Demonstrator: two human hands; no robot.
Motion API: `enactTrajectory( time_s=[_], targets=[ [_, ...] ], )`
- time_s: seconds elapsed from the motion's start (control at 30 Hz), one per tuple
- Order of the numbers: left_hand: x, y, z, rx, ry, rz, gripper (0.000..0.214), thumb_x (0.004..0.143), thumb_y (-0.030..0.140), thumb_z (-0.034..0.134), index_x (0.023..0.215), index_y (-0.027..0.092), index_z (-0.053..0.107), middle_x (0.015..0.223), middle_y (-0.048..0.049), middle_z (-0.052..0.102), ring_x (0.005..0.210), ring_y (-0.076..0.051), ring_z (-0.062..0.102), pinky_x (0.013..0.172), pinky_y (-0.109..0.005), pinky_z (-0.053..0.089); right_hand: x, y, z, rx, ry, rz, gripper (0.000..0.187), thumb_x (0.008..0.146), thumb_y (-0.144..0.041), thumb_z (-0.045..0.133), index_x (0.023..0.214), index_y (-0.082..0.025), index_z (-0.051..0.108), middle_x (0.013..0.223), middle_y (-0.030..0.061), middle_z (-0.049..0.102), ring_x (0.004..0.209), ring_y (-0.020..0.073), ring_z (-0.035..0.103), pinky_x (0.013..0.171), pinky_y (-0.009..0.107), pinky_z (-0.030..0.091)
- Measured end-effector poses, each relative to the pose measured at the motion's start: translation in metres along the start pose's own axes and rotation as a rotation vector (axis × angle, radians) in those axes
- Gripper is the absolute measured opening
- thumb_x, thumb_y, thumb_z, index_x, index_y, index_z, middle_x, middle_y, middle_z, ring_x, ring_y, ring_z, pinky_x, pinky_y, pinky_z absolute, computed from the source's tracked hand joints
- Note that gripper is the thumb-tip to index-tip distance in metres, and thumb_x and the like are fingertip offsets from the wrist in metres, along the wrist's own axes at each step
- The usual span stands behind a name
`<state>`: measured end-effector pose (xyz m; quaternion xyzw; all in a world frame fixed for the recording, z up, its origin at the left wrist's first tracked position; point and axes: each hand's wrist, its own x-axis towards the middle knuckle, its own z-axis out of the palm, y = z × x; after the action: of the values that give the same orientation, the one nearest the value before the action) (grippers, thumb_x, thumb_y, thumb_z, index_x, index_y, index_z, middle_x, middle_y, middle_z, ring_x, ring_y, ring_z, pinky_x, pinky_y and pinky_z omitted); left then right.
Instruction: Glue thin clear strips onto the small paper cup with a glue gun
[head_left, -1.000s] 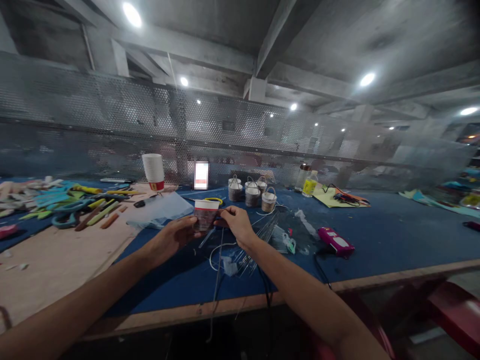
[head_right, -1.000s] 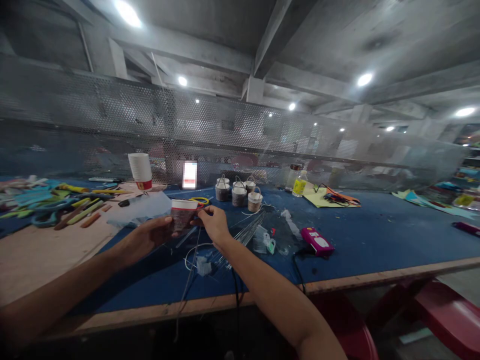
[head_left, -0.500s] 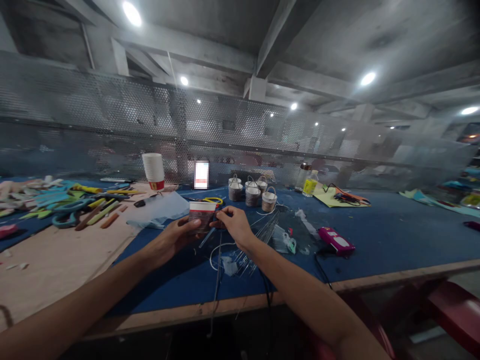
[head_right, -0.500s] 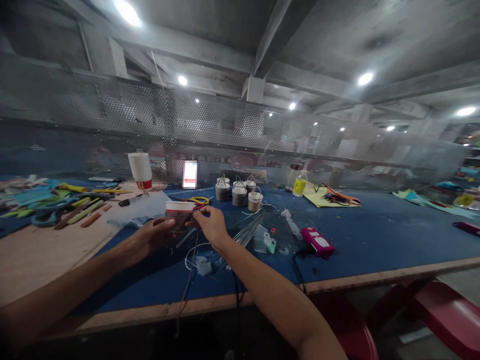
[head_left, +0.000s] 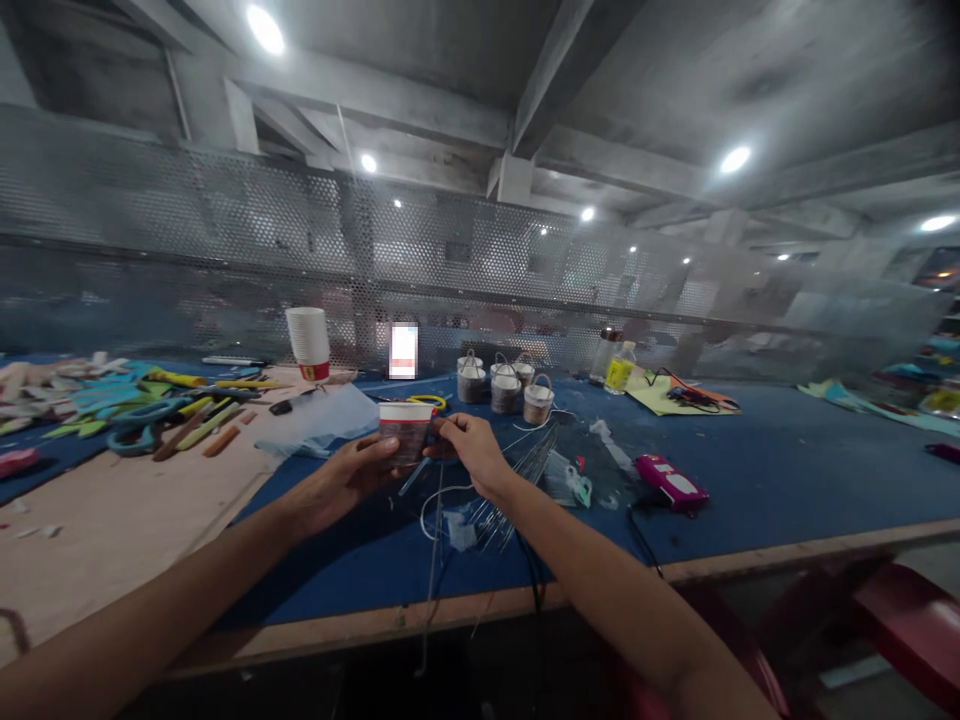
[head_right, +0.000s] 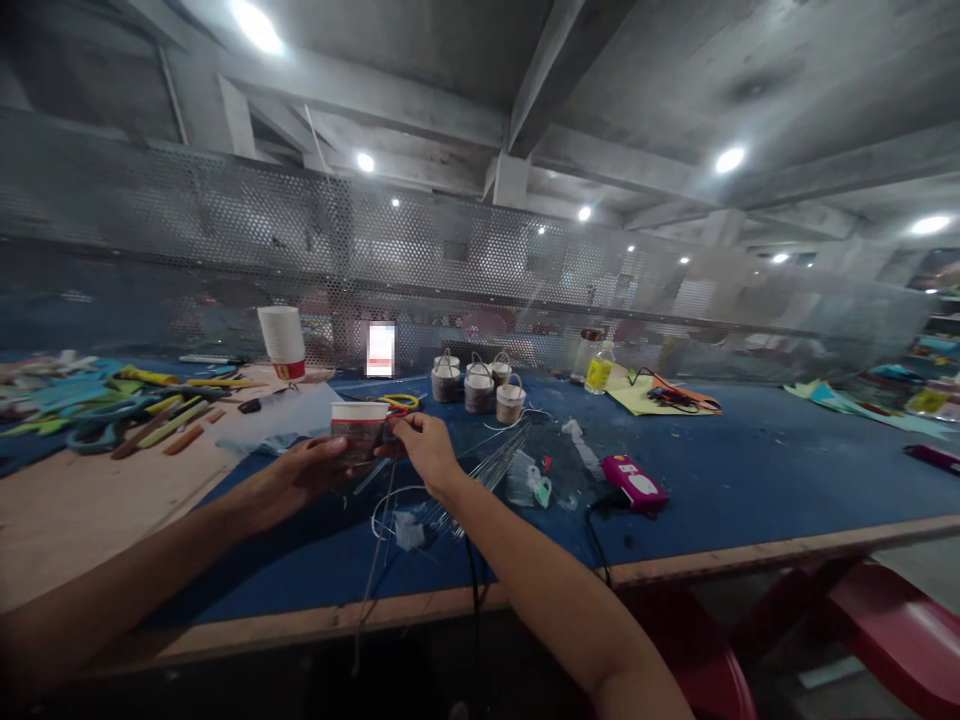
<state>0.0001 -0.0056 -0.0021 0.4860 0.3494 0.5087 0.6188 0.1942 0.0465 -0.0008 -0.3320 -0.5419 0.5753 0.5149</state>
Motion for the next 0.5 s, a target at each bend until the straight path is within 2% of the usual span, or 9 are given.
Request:
enactTrajectory(
  time_s=[0.17, 0.27, 0.37, 0.5],
  targets=[
    [0.001, 0.001, 0.003, -0.035, 0.001, 0.01, 0.045, 0.085, 0.036, 0.085, 0.126, 0.017, 0.08, 0.135, -0.0151, 0.078, 0.126, -0.033, 0.072, 0.102, -0.035, 0.058, -0.001, -0.002, -0.003, -0.129, 0.006, -0.078, 0.032, 0.094, -0.047, 0.065, 0.081, -0.018, 0.067, 0.086, 0.002, 0.074, 0.058, 0.015, 0.069, 0.063, 0.029, 0.056],
    [0.005, 0.0, 0.0, -0.055, 0.02, 0.04, 0.042, 0.085, 0.034, 0.085, 0.124, 0.018, 0.081, 0.138, -0.0145, 0.076, 0.127, -0.032, 0.072, 0.105, -0.036, 0.057, -0.004, -0.004, -0.004, -0.262, 0.007, -0.174, 0.026, 0.098, -0.04, 0.062, 0.083, -0.019, 0.066, 0.088, 0.0017, 0.074, 0.062, 0.0153, 0.071, 0.067, 0.028, 0.055],
    [0.011, -0.004, -0.006, -0.078, 0.024, 0.064, 0.04, 0.084, 0.031, 0.086, 0.122, 0.019, 0.081, 0.135, -0.0142, 0.078, 0.124, -0.031, 0.073, 0.104, -0.036, 0.057, -0.012, -0.004, -0.002, -0.43, -0.039, -0.34, 0.019, 0.097, -0.037, 0.066, 0.089, -0.02, 0.068, 0.087, 0.0006, 0.073, 0.072, 0.0158, 0.072, 0.076, 0.029, 0.055],
    [0.014, -0.007, -0.011, -0.091, 0.033, 0.085, 0.036, 0.086, 0.031, 0.084, 0.12, 0.019, 0.081, 0.133, -0.0135, 0.079, 0.125, -0.03, 0.072, 0.098, -0.035, 0.059, -0.022, -0.006, 0.002, -0.673, -0.09, -0.606, 0.016, 0.099, -0.036, 0.067, 0.095, -0.021, 0.072, 0.099, 0.0036, 0.072, 0.094, 0.0182, 0.07, 0.089, 0.03, 0.053]
  ],
)
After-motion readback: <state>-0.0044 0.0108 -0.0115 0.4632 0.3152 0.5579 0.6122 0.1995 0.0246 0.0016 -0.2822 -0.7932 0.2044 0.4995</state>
